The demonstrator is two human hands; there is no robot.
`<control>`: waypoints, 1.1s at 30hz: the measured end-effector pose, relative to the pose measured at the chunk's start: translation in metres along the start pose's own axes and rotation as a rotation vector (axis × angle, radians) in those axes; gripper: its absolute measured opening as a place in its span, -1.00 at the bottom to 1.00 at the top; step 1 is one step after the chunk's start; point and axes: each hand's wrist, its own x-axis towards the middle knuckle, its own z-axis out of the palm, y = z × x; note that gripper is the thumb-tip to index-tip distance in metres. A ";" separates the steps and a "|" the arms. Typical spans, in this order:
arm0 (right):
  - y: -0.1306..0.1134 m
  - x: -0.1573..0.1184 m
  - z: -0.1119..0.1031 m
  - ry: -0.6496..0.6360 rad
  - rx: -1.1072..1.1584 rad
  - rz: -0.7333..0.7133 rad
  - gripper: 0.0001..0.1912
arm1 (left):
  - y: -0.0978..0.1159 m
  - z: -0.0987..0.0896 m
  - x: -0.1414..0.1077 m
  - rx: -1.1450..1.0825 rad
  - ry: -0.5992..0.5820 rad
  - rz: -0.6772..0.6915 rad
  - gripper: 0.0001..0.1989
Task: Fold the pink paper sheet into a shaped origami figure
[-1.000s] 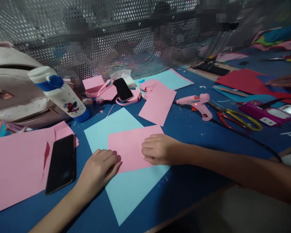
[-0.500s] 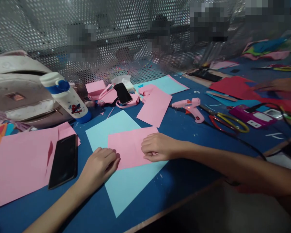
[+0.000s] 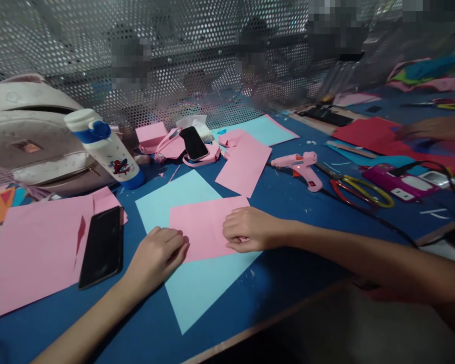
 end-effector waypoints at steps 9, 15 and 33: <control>-0.002 0.001 -0.003 -0.019 -0.047 -0.015 -0.69 | 0.001 -0.003 0.000 0.012 -0.002 0.007 -0.75; -0.003 0.003 0.000 -0.007 -0.044 0.011 -0.68 | 0.001 -0.004 -0.001 0.019 -0.020 0.012 -0.75; -0.008 0.012 0.004 -0.032 -0.065 0.011 -0.67 | -0.002 -0.006 -0.004 0.022 -0.020 0.021 -0.77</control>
